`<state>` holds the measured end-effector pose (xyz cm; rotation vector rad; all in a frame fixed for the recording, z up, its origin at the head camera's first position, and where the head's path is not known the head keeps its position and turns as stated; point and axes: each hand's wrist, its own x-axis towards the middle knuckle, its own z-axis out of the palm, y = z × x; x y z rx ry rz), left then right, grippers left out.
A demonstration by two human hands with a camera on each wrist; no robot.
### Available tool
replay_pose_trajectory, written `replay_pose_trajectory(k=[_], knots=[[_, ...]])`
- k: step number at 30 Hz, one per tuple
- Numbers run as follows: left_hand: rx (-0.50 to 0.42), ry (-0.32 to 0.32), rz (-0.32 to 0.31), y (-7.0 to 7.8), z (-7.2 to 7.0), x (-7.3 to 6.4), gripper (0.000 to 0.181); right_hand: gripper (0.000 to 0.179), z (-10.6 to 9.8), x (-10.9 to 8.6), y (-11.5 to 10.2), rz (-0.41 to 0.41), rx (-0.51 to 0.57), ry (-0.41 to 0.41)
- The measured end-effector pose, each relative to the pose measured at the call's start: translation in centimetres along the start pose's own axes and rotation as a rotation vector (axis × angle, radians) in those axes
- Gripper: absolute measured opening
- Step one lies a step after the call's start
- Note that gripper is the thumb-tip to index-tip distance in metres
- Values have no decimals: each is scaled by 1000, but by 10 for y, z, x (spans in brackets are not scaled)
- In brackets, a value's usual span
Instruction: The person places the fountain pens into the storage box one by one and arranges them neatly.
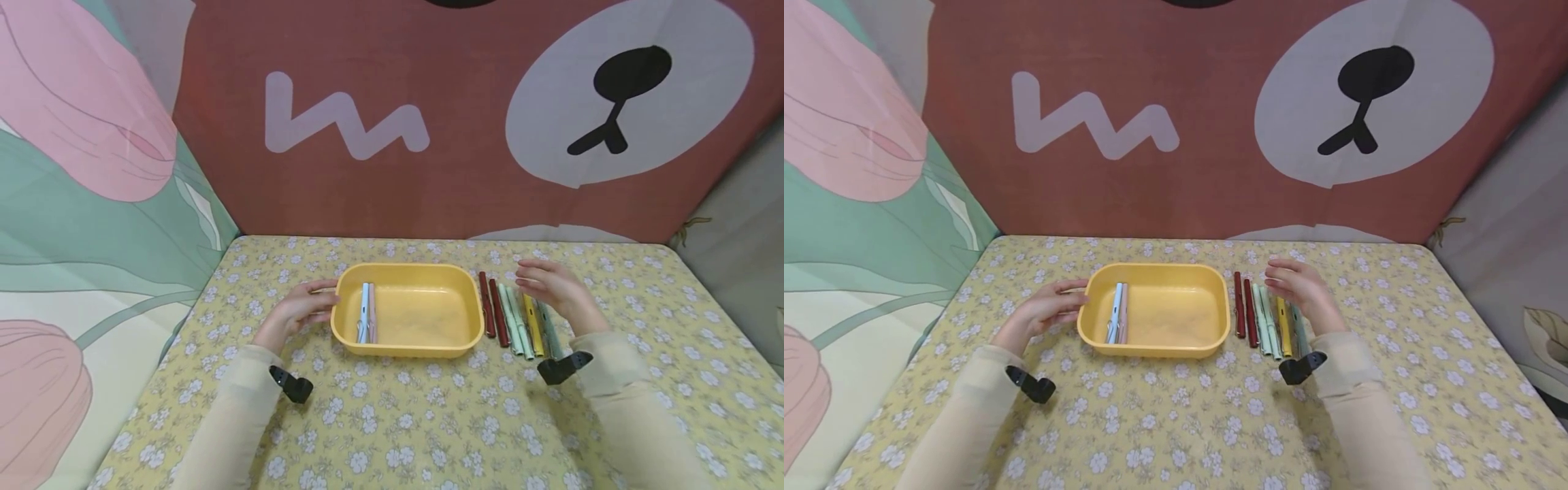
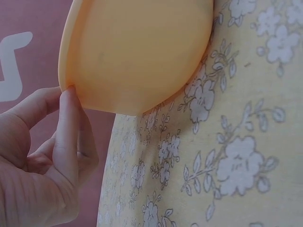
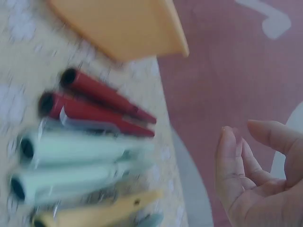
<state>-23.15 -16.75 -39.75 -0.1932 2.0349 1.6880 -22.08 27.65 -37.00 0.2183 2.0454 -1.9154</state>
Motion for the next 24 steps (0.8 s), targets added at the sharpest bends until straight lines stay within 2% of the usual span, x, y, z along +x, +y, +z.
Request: replay_pose_trajectory(k=[5, 6, 10, 16, 19, 24], knots=[[7, 4, 0, 0, 1, 0, 56, 71, -21, 1, 18, 0, 25, 17], [8, 6, -1, 0, 1, 0, 56, 67, -27, 2, 22, -8, 63, 7], [10, 15, -6, 0, 1, 0, 55, 69, -39, 2, 32, 1, 49, 22], [12, 16, -5, 0, 0, 0, 56, 68, -42, -5, 34, 79, -44, 73], [17, 14, -3, 0, 0, 0, 56, 65, -44, -7, 36, 93, -98, 79], [17, 15, -9, 0, 0, -1, 56, 65, -47, -9, 40, 90, -130, 79]])
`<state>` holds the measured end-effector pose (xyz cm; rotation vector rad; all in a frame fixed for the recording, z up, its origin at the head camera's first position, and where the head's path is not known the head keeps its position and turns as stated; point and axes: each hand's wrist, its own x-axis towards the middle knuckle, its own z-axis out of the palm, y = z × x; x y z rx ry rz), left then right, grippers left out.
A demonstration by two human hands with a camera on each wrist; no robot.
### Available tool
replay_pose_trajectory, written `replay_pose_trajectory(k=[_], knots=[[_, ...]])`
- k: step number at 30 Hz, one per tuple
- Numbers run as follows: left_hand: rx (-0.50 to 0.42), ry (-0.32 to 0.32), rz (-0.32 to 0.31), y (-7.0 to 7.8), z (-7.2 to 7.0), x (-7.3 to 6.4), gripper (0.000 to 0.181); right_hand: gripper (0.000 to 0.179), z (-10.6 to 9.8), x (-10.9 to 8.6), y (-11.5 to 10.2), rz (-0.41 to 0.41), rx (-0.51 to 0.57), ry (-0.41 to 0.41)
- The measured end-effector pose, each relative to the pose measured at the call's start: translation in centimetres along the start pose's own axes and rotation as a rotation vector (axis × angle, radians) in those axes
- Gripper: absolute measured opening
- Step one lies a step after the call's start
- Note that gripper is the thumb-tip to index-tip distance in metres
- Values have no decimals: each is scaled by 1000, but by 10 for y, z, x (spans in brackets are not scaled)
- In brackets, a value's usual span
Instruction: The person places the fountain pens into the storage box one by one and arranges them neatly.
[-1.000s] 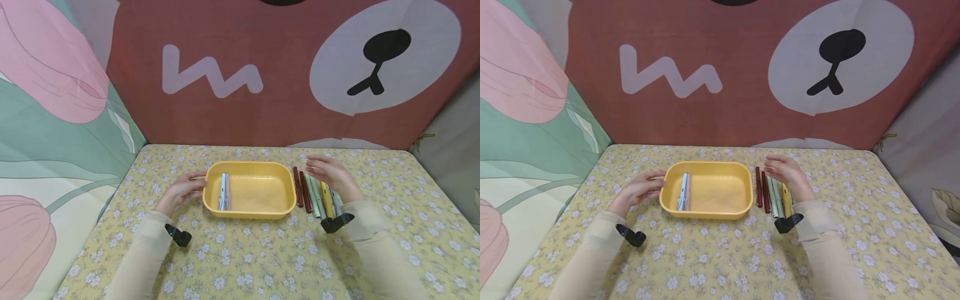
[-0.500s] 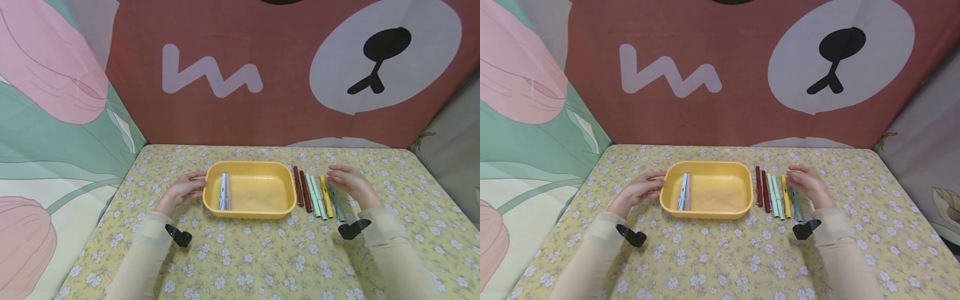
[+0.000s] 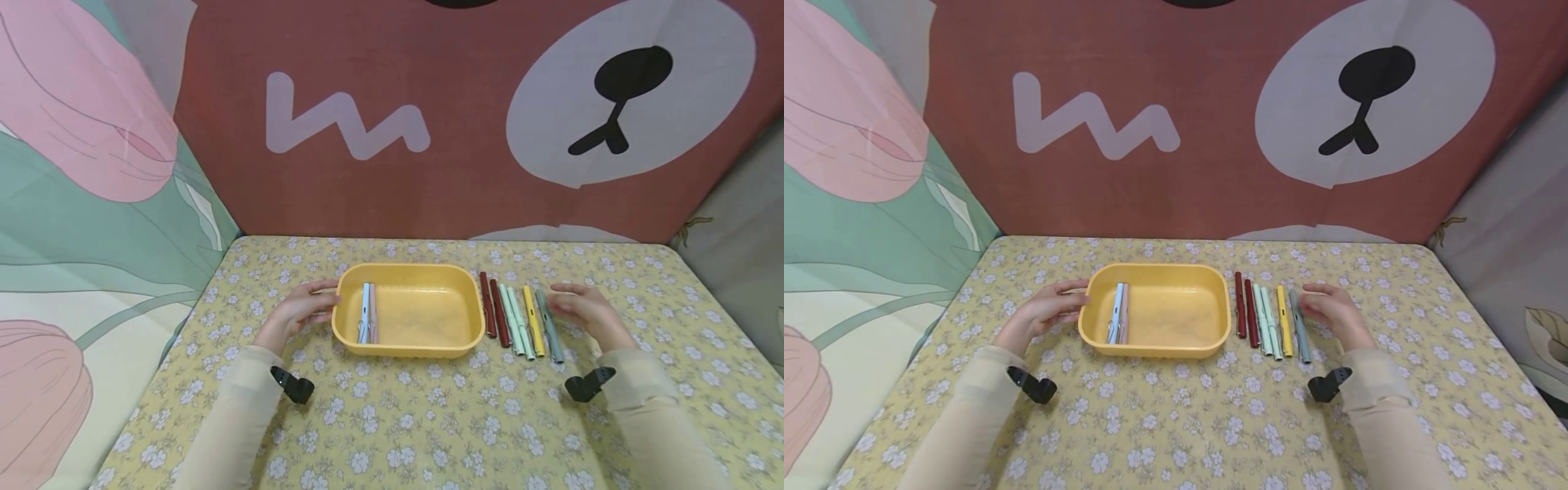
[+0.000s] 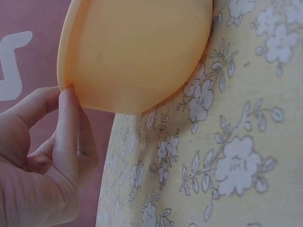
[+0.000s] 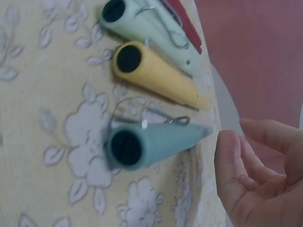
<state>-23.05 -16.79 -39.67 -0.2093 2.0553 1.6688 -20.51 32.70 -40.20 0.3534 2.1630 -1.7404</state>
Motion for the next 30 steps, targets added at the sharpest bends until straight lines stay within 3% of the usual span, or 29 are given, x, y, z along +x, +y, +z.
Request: replay_pose_trajectory(k=[22, 30], knots=[[-5, 3, -1, 0, 0, 0, 56, 65, -6, 9, 17, 44, -122, -7], [-5, 13, -9, 1, 1, 0, 55, 67, -2, 7, 15, 40, -262, -14]])
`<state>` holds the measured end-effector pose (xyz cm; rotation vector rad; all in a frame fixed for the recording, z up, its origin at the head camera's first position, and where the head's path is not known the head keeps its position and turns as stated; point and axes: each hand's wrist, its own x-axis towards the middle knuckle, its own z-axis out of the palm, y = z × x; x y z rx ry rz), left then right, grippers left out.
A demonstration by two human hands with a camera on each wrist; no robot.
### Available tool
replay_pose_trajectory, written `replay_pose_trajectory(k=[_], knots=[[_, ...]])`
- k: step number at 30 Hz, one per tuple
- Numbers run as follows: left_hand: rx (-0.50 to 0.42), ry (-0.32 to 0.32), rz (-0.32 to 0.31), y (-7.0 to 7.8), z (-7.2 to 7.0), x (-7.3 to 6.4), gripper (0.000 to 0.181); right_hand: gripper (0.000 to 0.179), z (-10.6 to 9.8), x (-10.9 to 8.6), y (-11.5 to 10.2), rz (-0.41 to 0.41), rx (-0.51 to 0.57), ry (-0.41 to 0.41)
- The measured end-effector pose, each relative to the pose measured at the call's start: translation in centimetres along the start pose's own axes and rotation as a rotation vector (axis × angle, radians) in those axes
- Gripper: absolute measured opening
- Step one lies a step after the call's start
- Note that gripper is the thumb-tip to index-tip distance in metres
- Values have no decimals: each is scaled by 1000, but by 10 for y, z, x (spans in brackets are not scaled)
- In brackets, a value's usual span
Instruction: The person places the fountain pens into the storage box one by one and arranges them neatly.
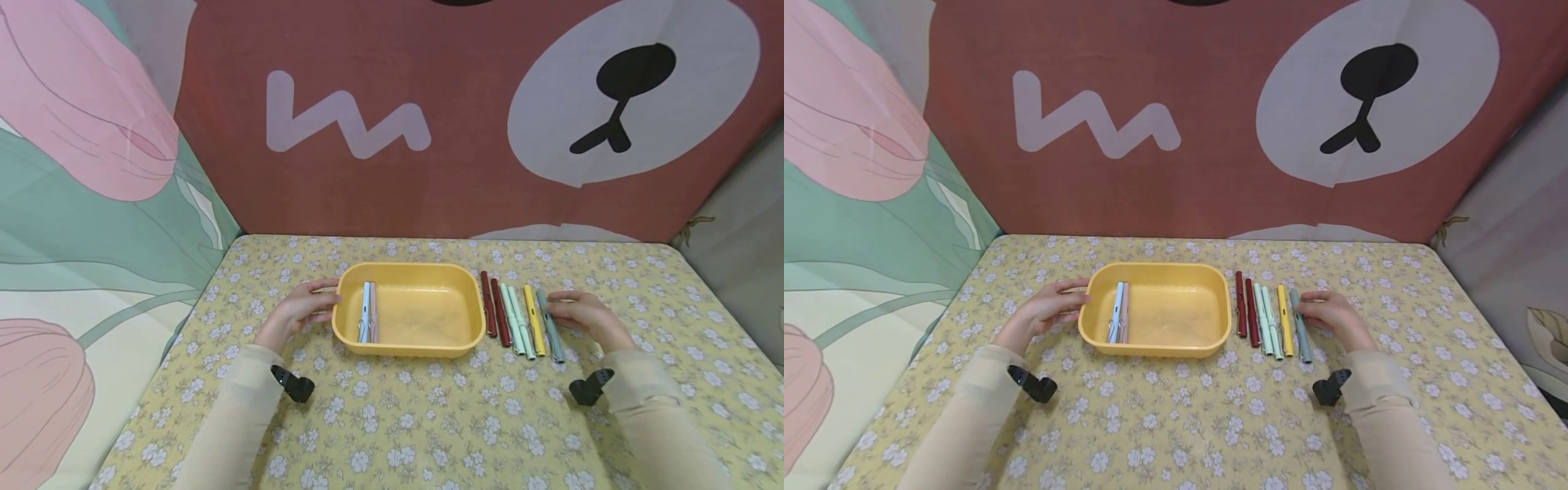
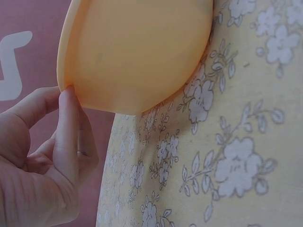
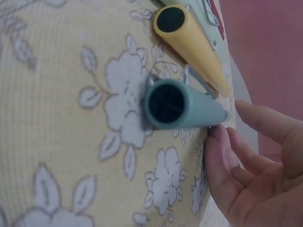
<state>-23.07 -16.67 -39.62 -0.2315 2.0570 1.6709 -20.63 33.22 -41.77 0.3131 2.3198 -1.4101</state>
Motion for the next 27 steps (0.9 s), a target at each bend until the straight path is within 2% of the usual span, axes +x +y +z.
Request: replay_pose_trajectory(k=[20, 27], knots=[[-6, -2, 0, 1, 1, -1, 55, 65, 7, 1, -9, 30, -184, 36], [-6, -2, 0, 0, 0, 0, 57, 64, 7, 4, -11, 56, -194, 67]])
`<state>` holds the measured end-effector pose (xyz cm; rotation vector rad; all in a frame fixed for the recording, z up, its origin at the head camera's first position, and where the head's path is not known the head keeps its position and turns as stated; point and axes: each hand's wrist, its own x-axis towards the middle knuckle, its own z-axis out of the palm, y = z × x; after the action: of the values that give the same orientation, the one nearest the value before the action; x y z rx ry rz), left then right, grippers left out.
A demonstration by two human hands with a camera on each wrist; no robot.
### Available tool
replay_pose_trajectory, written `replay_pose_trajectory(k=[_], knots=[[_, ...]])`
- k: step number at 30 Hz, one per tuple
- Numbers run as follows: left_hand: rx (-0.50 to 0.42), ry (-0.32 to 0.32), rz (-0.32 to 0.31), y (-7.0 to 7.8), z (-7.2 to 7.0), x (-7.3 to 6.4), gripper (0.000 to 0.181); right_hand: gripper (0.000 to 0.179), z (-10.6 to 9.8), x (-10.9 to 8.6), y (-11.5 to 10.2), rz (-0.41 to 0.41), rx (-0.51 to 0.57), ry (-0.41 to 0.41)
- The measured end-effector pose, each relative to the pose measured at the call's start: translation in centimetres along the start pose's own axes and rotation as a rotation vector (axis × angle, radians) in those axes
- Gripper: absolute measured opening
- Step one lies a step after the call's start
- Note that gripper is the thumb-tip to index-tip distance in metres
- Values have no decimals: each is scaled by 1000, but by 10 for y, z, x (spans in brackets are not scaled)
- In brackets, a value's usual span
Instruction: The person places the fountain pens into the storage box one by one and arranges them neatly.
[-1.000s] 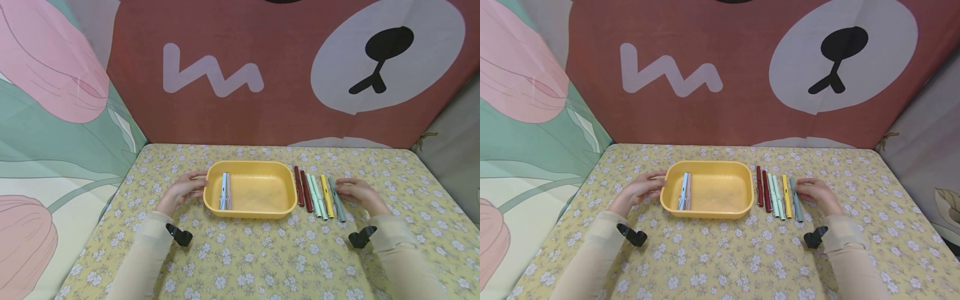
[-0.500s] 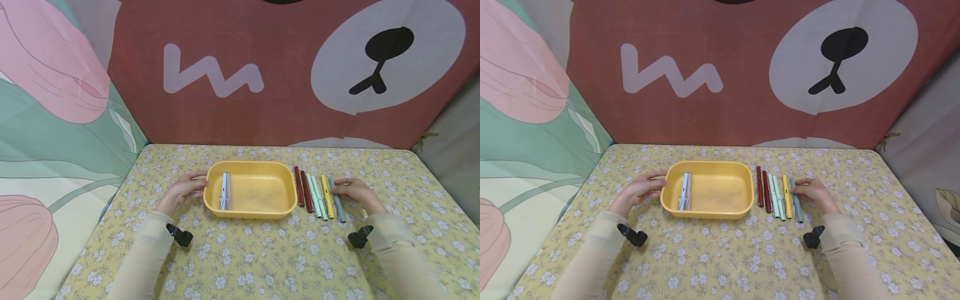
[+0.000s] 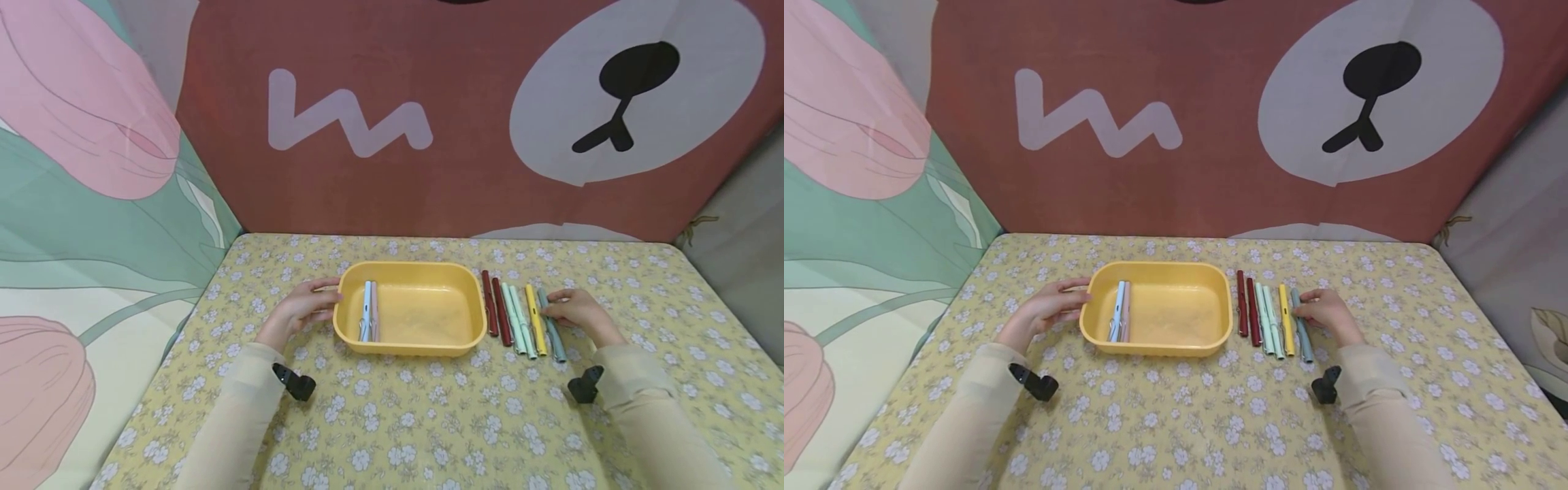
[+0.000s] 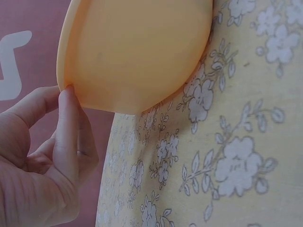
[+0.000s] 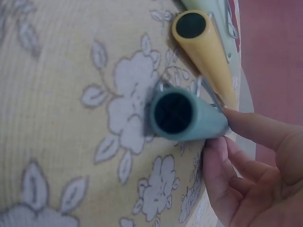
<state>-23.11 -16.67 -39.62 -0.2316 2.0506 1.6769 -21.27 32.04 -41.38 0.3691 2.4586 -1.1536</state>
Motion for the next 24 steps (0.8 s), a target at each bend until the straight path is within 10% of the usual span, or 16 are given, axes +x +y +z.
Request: replay_pose_trajectory(k=[24], knots=[[-10, -12, 14, 0, 0, -1, 58, 61, -5, -4, 6, -31, 88, -17]])
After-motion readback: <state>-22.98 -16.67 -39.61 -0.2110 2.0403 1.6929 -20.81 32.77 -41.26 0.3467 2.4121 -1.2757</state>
